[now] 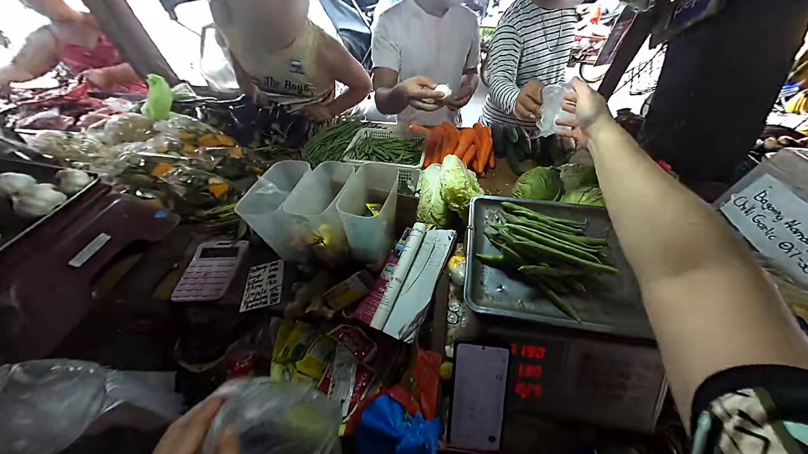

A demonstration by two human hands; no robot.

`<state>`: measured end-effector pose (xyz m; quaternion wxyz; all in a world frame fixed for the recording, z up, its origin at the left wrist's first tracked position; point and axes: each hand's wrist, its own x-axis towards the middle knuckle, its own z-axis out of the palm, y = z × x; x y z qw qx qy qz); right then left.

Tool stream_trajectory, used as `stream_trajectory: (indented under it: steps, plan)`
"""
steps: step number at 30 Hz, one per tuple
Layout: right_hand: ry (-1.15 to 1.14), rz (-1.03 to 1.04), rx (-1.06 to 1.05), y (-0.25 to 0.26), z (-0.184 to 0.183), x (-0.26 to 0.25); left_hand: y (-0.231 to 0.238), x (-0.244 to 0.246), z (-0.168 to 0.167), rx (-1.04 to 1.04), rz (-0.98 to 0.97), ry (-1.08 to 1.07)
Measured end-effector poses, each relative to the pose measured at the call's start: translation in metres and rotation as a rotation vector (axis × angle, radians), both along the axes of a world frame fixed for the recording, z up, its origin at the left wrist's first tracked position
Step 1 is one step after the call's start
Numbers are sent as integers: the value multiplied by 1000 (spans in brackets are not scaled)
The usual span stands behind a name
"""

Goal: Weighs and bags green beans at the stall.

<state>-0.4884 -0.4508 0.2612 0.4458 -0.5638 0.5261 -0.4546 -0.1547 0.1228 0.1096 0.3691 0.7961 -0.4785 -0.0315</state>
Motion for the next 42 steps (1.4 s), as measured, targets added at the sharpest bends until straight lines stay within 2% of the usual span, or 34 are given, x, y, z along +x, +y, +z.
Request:
stream_trajectory:
  steps: [2,3,5,7,9,10,12,13,15,18,19,21,23,25,29,35,39,42]
  plan:
    - [86,160,-105,36,20,26,-21,-17,8,-16,-62,-8]
    - [147,305,-192,67,28,41,-32,-28,11,-34,-102,-17]
    - [277,704,-376,149,32,66,-54,-53,16,-105,-207,-31]
    - [428,1012,-553,248,13,84,-68,-77,23,-188,-359,-24]
    - [629,1115,-744,337,-20,84,-70,-93,29,-249,-544,31]
    - [658,1114,-867,365,-37,79,-67,-97,30,-273,-596,48]
    - [594,1004,-1068,389,-63,67,-58,-95,31,-288,-606,-17]
    - [541,956,-1056,388,-68,59,-53,-90,30,-276,-550,-113]
    - [456,899,-898,369,-67,41,-47,-72,27,-171,-351,-349]
    - [398,952,-639,322,-50,13,-39,-44,16,42,-129,-403]
    - [442,905,-632,304,-45,3,-36,-40,16,90,-89,-385]
    - [744,668,-620,267,-37,-15,-31,-36,18,131,-48,-339]
    - [1045,543,-374,233,-37,-23,-27,-37,17,130,-51,-309]
    - [1124,518,-208,208,-40,-24,-23,-37,14,121,-70,-283]
    - [1144,486,-144,201,-35,-12,-15,-35,3,164,-71,-248]
    - [1415,407,-84,229,-20,13,-11,-34,-3,235,-24,-239]
    - [1382,411,-205,226,-28,2,-12,-33,-2,251,-13,-234]
    - [1232,423,-284,221,-34,-15,-14,-29,1,237,-21,-189]
